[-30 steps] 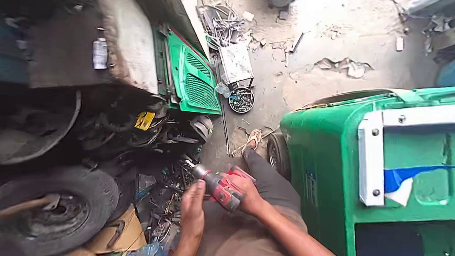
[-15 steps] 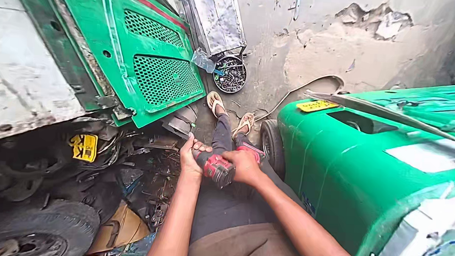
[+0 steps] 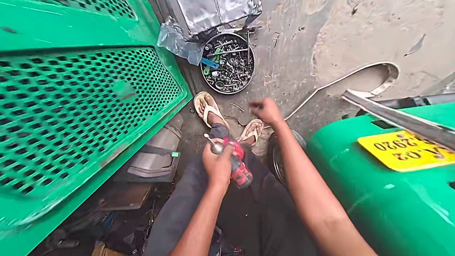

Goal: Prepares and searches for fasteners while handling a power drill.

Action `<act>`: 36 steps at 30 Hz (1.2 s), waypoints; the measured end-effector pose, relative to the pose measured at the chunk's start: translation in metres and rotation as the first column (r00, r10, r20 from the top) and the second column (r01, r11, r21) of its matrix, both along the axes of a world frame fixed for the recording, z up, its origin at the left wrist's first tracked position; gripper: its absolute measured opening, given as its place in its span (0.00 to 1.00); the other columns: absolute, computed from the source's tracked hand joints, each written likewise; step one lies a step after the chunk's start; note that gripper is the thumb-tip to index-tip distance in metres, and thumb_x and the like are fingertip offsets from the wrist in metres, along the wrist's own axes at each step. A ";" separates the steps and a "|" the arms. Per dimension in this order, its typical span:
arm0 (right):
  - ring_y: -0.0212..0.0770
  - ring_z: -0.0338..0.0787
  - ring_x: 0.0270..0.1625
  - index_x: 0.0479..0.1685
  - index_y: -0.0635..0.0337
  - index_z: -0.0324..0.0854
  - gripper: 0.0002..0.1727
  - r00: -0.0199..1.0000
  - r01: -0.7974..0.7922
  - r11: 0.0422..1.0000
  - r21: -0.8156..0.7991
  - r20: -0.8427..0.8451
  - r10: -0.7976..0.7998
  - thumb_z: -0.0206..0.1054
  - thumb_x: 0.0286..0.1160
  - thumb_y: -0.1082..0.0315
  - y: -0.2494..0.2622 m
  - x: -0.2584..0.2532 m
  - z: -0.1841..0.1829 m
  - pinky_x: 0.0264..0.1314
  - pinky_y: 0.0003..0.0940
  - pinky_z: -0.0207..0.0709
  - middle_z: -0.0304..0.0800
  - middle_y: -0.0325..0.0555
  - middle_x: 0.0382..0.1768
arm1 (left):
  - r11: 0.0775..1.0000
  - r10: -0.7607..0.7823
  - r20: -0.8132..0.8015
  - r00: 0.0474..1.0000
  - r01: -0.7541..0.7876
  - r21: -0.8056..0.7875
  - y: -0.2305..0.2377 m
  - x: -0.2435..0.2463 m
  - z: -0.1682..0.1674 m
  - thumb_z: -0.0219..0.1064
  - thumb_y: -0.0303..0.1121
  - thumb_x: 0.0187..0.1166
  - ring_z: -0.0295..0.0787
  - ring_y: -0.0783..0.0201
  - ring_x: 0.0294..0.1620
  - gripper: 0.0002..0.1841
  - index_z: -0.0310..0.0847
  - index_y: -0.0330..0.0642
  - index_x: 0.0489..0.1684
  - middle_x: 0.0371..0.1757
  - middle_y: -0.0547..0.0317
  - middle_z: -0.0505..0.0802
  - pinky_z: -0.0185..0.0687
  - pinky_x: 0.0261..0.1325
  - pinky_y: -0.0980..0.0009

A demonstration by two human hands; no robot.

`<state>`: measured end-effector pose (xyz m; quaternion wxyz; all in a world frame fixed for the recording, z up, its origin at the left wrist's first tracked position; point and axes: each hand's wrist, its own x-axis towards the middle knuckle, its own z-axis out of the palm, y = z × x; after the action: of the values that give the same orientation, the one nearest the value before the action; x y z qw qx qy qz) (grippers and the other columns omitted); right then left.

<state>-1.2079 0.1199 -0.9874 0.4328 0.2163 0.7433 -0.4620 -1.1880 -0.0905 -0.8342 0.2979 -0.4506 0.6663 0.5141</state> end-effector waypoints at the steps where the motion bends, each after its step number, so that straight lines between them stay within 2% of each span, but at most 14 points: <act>1: 0.44 0.95 0.45 0.57 0.54 0.92 0.14 0.990 0.127 0.983 0.133 -0.070 -0.119 0.69 0.80 0.62 0.002 -0.010 -0.037 0.56 0.54 0.88 0.97 0.46 0.47 | 0.986 -0.165 0.044 0.985 0.165 -0.004 0.002 0.001 -0.007 0.77 0.25 0.64 0.91 0.59 0.27 0.17 0.80 0.34 0.50 0.33 0.51 0.91 0.93 0.33 0.60; 2: 0.42 0.95 0.42 0.55 0.53 0.93 0.13 0.970 0.225 0.948 0.225 -0.144 -0.196 0.69 0.80 0.59 0.001 -0.022 -0.070 0.53 0.52 0.88 0.97 0.44 0.45 | 0.943 -0.333 0.097 0.938 0.334 0.013 0.004 -0.001 -0.010 0.78 0.29 0.63 0.92 0.62 0.28 0.20 0.80 0.38 0.52 0.36 0.55 0.91 0.94 0.34 0.62; 3: 0.42 0.95 0.45 0.53 0.51 0.94 0.13 0.954 0.277 0.916 0.292 -0.196 -0.226 0.69 0.80 0.58 -0.002 -0.038 -0.098 0.57 0.53 0.86 0.98 0.43 0.44 | 0.872 -0.489 0.127 0.863 0.487 0.049 0.007 -0.003 -0.012 0.78 0.33 0.62 0.92 0.64 0.31 0.22 0.81 0.41 0.55 0.38 0.58 0.92 0.93 0.36 0.62; 5: 0.46 0.95 0.52 0.55 0.46 0.94 0.14 0.964 0.242 0.876 0.417 -0.209 -0.166 0.68 0.80 0.55 -0.013 -0.060 -0.135 0.60 0.59 0.84 0.98 0.43 0.47 | 0.691 -0.723 0.137 0.677 0.712 0.123 0.012 -0.003 -0.004 0.77 0.37 0.62 0.91 0.66 0.33 0.24 0.82 0.47 0.60 0.38 0.61 0.93 0.90 0.37 0.61; 7: 0.51 0.93 0.58 0.60 0.40 0.93 0.16 0.986 0.150 0.829 0.539 -0.144 -0.085 0.67 0.79 0.54 -0.023 -0.079 -0.158 0.60 0.64 0.81 0.97 0.43 0.53 | 0.534 -0.846 0.122 0.520 0.826 0.181 0.016 -0.002 0.004 0.77 0.38 0.60 0.92 0.65 0.31 0.28 0.82 0.52 0.65 0.34 0.64 0.94 0.89 0.33 0.59; 10: 0.53 0.92 0.61 0.58 0.38 0.92 0.15 1.000 0.030 0.768 0.640 -0.024 -0.019 0.66 0.79 0.53 -0.032 -0.087 -0.179 0.58 0.65 0.81 0.95 0.44 0.57 | 0.406 -0.913 0.105 0.393 0.862 0.303 0.013 -0.012 0.009 0.77 0.38 0.58 0.91 0.63 0.29 0.32 0.80 0.54 0.70 0.31 0.63 0.92 0.87 0.33 0.58; 13: 0.53 0.93 0.58 0.56 0.42 0.92 0.15 0.999 -0.006 0.748 0.664 -0.031 0.035 0.64 0.82 0.52 -0.033 -0.081 -0.185 0.56 0.63 0.82 0.94 0.45 0.56 | 0.436 -0.900 0.124 0.419 0.844 0.312 0.006 -0.028 0.011 0.77 0.38 0.58 0.89 0.68 0.28 0.31 0.80 0.54 0.68 0.30 0.68 0.92 0.87 0.32 0.64; 17: 0.65 0.91 0.58 0.65 0.62 0.83 0.18 0.976 -0.202 0.731 0.652 0.073 0.204 0.59 0.81 0.67 -0.034 -0.084 -0.179 0.51 0.67 0.82 0.88 0.61 0.62 | 0.564 -0.825 0.098 0.556 0.809 0.164 0.005 -0.037 0.010 0.76 0.37 0.56 0.88 0.75 0.27 0.24 0.83 0.52 0.56 0.30 0.72 0.91 0.85 0.29 0.72; 19: 0.67 0.91 0.58 0.66 0.66 0.80 0.19 0.965 -0.255 0.720 0.645 0.130 0.226 0.59 0.81 0.67 -0.035 -0.089 -0.176 0.51 0.68 0.82 0.86 0.65 0.63 | 0.584 -0.812 0.097 0.576 0.799 0.139 0.008 -0.038 0.009 0.76 0.37 0.56 0.87 0.76 0.27 0.23 0.83 0.52 0.55 0.30 0.73 0.91 0.85 0.28 0.73; 22: 0.62 0.92 0.58 0.60 0.62 0.82 0.19 0.992 -0.124 0.790 0.601 0.051 0.118 0.57 0.85 0.57 -0.030 -0.089 -0.168 0.55 0.64 0.83 0.90 0.61 0.57 | 0.551 -0.835 0.102 0.541 0.817 0.173 0.014 -0.038 0.010 0.76 0.37 0.56 0.88 0.74 0.27 0.24 0.83 0.52 0.57 0.30 0.72 0.91 0.85 0.30 0.70; 25: 0.54 0.93 0.49 0.48 0.62 0.86 0.12 0.987 0.160 0.863 0.479 -0.091 -0.132 0.68 0.77 0.62 -0.022 -0.084 -0.159 0.55 0.57 0.83 0.92 0.55 0.42 | 0.490 -0.871 0.074 0.486 0.848 0.202 0.019 -0.033 0.012 0.75 0.37 0.56 0.89 0.72 0.28 0.24 0.83 0.52 0.58 0.30 0.69 0.91 0.86 0.30 0.68; 29: 0.51 0.94 0.41 0.44 0.63 0.86 0.12 0.958 0.286 0.854 0.435 -0.108 -0.267 0.76 0.63 0.69 -0.021 -0.071 -0.154 0.49 0.55 0.87 0.92 0.53 0.38 | 0.436 -0.898 0.050 0.437 0.871 0.228 0.023 -0.031 0.011 0.75 0.36 0.55 0.90 0.70 0.30 0.24 0.84 0.52 0.57 0.32 0.69 0.92 0.87 0.32 0.66; 32: 0.47 0.93 0.37 0.61 0.60 0.79 0.25 0.934 0.357 0.839 0.411 -0.179 -0.310 0.76 0.61 0.73 -0.020 -0.060 -0.158 0.44 0.51 0.87 0.92 0.48 0.36 | 0.425 -0.904 0.062 0.423 0.875 0.233 0.023 -0.034 0.011 0.75 0.36 0.55 0.90 0.70 0.30 0.24 0.84 0.52 0.56 0.32 0.68 0.92 0.87 0.32 0.66; 36: 0.52 0.91 0.47 0.71 0.57 0.84 0.23 0.947 0.289 0.871 0.397 -0.252 -0.199 0.63 0.75 0.71 -0.031 -0.060 -0.168 0.55 0.54 0.83 0.92 0.56 0.47 | 0.423 -0.905 0.049 0.424 0.879 0.220 0.022 -0.036 0.011 0.75 0.37 0.55 0.90 0.71 0.29 0.23 0.85 0.52 0.54 0.31 0.69 0.92 0.87 0.32 0.67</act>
<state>-1.2683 0.0885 -1.1549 0.2344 0.3505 0.8332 -0.3579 -1.2240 -0.0684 -0.8229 0.6126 -0.0420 0.7336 0.2911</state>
